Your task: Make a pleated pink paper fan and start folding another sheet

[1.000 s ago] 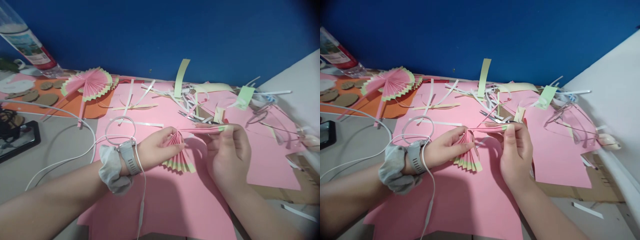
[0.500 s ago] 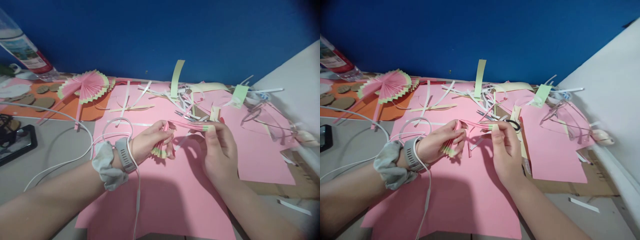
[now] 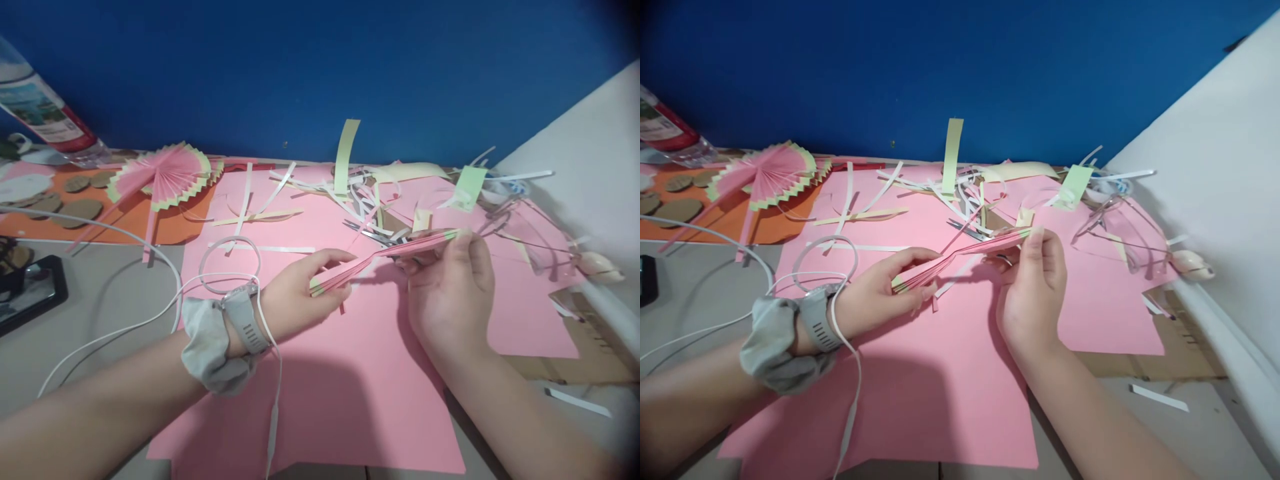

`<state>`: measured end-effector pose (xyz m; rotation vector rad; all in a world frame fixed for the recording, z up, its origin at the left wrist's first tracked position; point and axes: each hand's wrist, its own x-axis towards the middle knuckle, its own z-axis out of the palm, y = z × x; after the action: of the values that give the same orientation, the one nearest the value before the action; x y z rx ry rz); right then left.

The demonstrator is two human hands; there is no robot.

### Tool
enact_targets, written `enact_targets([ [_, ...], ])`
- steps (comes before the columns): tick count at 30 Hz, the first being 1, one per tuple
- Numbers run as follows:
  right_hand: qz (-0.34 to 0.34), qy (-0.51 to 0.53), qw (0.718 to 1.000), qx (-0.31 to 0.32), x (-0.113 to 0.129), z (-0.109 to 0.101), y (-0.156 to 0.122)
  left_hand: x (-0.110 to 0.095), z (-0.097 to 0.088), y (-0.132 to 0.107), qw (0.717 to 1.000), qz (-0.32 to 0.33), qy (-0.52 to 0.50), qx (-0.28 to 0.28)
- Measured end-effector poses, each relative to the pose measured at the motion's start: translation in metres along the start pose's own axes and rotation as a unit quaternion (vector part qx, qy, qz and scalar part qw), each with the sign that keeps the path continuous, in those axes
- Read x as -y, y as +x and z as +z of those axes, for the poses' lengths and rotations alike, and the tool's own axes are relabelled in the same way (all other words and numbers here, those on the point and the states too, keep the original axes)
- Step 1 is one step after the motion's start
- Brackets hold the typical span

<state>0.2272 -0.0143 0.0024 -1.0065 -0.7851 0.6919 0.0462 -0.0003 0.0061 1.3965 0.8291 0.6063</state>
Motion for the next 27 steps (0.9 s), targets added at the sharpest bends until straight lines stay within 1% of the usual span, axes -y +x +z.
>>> enact_targets([
  [2, 0.007, 0.012, 1.0, -0.013, 0.0007, 0.0001, 0.0019, -0.0003, -0.0002, 0.0, 0.992, 0.031, 0.105, -0.056],
  [4, 0.017, 0.022, 0.999, -0.024, 0.002, 0.0008, 0.0032, -0.0005, -0.001, -0.0005, 0.972, 0.078, 0.197, -0.1],
  [6, 0.024, 0.025, 0.999, -0.032, 0.0036, 0.0017, 0.004, 0.0002, -0.0019, -0.0014, 0.953, 0.111, 0.255, -0.122],
  [8, 0.026, 0.022, 0.999, -0.035, 0.0048, 0.0021, 0.0047, 0.0012, -0.0025, -0.0026, 0.937, 0.129, 0.296, -0.135],
  [10, 0.027, 0.022, 0.999, -0.034, 0.0051, 0.0019, 0.0055, 0.0021, -0.0028, -0.0038, 0.927, 0.143, 0.315, -0.144],
  [14, 0.03, 0.02, 0.999, -0.031, 0.0037, -0.0006, 0.0071, 0.0022, -0.003, -0.0056, 0.92, 0.148, 0.325, -0.163],
  [20, 0.031, 0.006, 0.999, -0.025, 0.0024, -0.0032, 0.0078, 0.0014, -0.0047, -0.0035, 0.907, 0.156, 0.36, -0.154],
  [23, 0.027, 0.0, 0.999, -0.033, 0.0027, -0.0024, 0.0077, 0.0002, -0.0051, -0.0019, 0.908, 0.152, 0.361, -0.152],
  [27, 0.027, 0.008, 0.999, -0.038, 0.004, -0.0004, 0.007, -0.0014, -0.0037, -0.0019, 0.915, 0.124, 0.356, -0.141],
])
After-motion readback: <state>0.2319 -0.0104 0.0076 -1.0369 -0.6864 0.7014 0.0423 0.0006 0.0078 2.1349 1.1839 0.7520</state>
